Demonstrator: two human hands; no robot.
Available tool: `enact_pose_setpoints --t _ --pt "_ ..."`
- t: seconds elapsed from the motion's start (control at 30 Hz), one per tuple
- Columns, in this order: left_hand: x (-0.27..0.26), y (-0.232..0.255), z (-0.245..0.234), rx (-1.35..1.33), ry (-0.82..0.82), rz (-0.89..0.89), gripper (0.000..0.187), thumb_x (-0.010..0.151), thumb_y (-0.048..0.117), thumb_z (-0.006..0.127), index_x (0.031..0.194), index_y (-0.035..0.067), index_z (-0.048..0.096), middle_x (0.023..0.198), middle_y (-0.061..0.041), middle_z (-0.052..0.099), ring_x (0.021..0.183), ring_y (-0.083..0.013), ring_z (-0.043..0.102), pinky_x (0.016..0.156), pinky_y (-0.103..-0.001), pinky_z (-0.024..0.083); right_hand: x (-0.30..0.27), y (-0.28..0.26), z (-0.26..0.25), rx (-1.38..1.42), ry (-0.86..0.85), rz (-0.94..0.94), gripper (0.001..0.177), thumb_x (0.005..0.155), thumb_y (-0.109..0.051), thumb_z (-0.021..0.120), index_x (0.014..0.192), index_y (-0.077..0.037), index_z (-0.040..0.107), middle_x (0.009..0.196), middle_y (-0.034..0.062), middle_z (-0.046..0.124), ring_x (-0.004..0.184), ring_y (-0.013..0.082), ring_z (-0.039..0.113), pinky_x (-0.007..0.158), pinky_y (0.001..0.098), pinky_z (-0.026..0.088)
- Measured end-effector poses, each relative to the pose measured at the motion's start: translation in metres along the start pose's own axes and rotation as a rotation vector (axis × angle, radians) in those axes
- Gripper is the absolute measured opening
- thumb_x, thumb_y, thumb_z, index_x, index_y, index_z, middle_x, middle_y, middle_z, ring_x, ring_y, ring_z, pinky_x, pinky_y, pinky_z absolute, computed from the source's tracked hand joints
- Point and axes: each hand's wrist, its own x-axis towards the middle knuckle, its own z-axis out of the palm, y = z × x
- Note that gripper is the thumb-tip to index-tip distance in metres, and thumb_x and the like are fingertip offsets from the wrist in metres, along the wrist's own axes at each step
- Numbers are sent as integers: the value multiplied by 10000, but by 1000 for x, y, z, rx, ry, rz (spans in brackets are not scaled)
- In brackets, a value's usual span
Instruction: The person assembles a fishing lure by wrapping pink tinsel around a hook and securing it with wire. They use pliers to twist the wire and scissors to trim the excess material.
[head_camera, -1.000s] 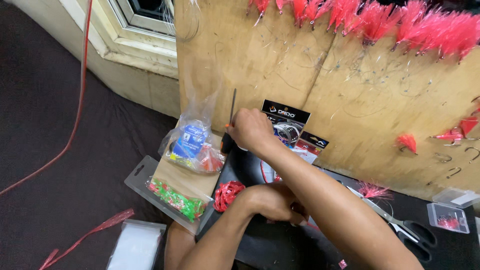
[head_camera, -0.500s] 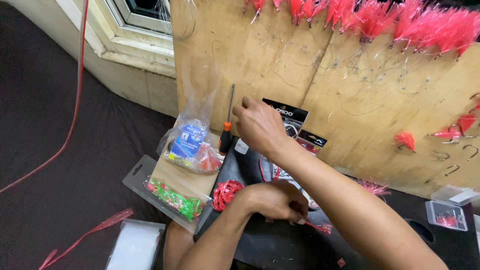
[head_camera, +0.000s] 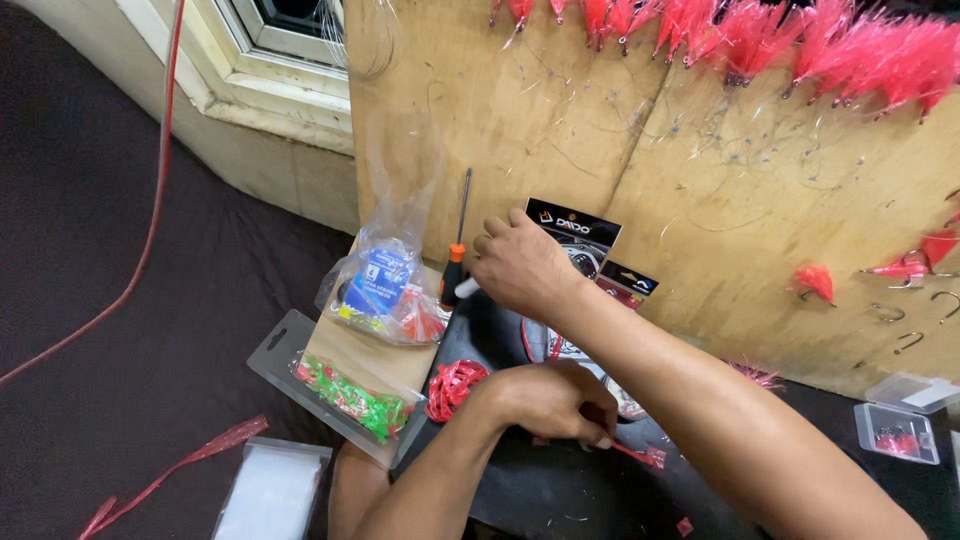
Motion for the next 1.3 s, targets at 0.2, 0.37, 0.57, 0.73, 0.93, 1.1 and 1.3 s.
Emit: enact_pose_setpoints --t 0.2,0.37,0.57,0.73,0.93,1.1,1.3 --pt "-2 -3 -3 32 -14 40 136 881 234 646 931 144 736 795 42 752 377 -148 562 553 -287 492 10 13 -5 174 -227 18 308 837 -488 762 1028 -251 717 962 -2 757 934 296 698 735 433 512" --pt "1 -10 0 -18 -21 70 145 883 218 643 953 127 731 805 6 743 392 -149 545 480 -297 477 11 8 14 270 -297 111 175 836 -326 705 945 -192 736 904 62 721 902 347 698 655 472 559" --pt "6 -21 2 -37 -39 148 154 886 211 647 973 120 736 827 -2 749 488 -121 570 498 -276 484 7 1 13 265 -305 180 284 831 -392 751 1022 -184 723 946 55 738 909 353 728 624 492 578" --pt "7 -25 1 -136 -67 186 149 904 208 665 978 103 739 810 -17 736 437 -109 522 456 -270 453 4 1 5 254 -287 203 486 810 -494 791 1182 -208 664 989 63 733 908 352 732 634 485 584" --pt "-1 -8 -6 -208 -103 86 222 902 242 671 1025 70 739 820 -42 704 427 -145 522 393 -275 449 -4 6 -10 273 -241 225 610 743 -589 846 1143 -174 645 970 67 716 909 360 715 642 502 573" --pt "-1 -12 -7 -337 -132 15 240 892 294 695 1056 122 733 849 -25 695 693 -100 612 449 -249 555 -15 9 -15 290 -245 227 597 739 -592 855 1133 -194 650 990 71 709 946 335 688 633 500 579" --pt "15 -45 10 -498 36 336 166 873 211 844 987 103 790 803 -60 757 759 -119 684 685 -265 560 -46 23 -59 474 26 397 481 762 -530 845 1088 -202 711 896 32 708 883 288 710 710 421 599"
